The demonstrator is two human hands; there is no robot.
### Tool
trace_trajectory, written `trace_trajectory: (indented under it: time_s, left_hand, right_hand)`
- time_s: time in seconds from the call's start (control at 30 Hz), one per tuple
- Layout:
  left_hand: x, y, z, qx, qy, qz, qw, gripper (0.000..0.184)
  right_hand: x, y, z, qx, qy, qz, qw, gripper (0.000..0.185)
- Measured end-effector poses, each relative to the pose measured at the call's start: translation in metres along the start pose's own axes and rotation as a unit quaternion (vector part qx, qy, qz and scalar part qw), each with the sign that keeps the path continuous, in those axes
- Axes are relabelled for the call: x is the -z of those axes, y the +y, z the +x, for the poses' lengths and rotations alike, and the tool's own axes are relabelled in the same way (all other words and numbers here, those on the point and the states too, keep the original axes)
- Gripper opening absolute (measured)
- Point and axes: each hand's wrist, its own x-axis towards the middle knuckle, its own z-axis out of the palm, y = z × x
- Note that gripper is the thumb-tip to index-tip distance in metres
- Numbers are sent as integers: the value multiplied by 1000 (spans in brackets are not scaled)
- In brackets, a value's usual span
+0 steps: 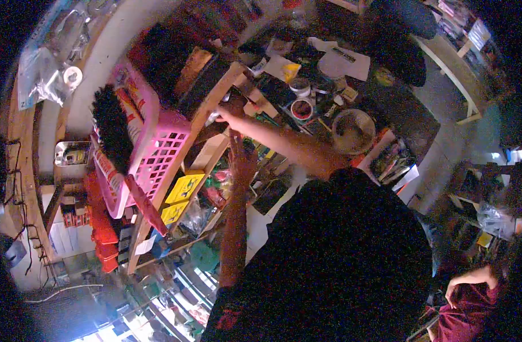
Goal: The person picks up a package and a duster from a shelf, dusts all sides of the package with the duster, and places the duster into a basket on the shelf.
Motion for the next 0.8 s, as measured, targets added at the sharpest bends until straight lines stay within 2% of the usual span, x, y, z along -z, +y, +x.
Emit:
trace_trajectory:
  time_s: [0.03,0.17,0.27,0.37,0.47,0.5,0.6,0.7,0.8]
  left_hand:
    - [2,2,0,8,-10,14,1000,75]
    - [12,8,3,18,-36,20,999,75]
    - [6,-1,2,-9,-17,-7,1000,76]
    - [3,0,3,2,-21,2,1000,75]
    - [0,-4,7,-14,-36,-77,996,73]
    - [-2,-7,8,-39,-31,-24,998,71]
    - [6,-5,8,-17,-97,-66,993,74]
    - [6,-5,11,-33,-59,-20,998,71]
    - [0,-11,13,-42,-63,-19,997,74]
  right_hand:
    - [-2,1,14,6,3,-27,1000,33]
    - [-16,4,43,44,23,-65,997,34]
    - [-24,9,56,58,34,-72,995,34]
    - [-31,12,68,63,42,-63,995,35]
    - [-34,11,76,64,52,-52,995,36]
    - [-35,10,79,64,53,-43,996,36]
    - [-43,11,83,63,53,-33,996,36]
    - [-46,15,88,61,53,-19,997,37]
    - [-51,19,93,58,51,0,997,38]
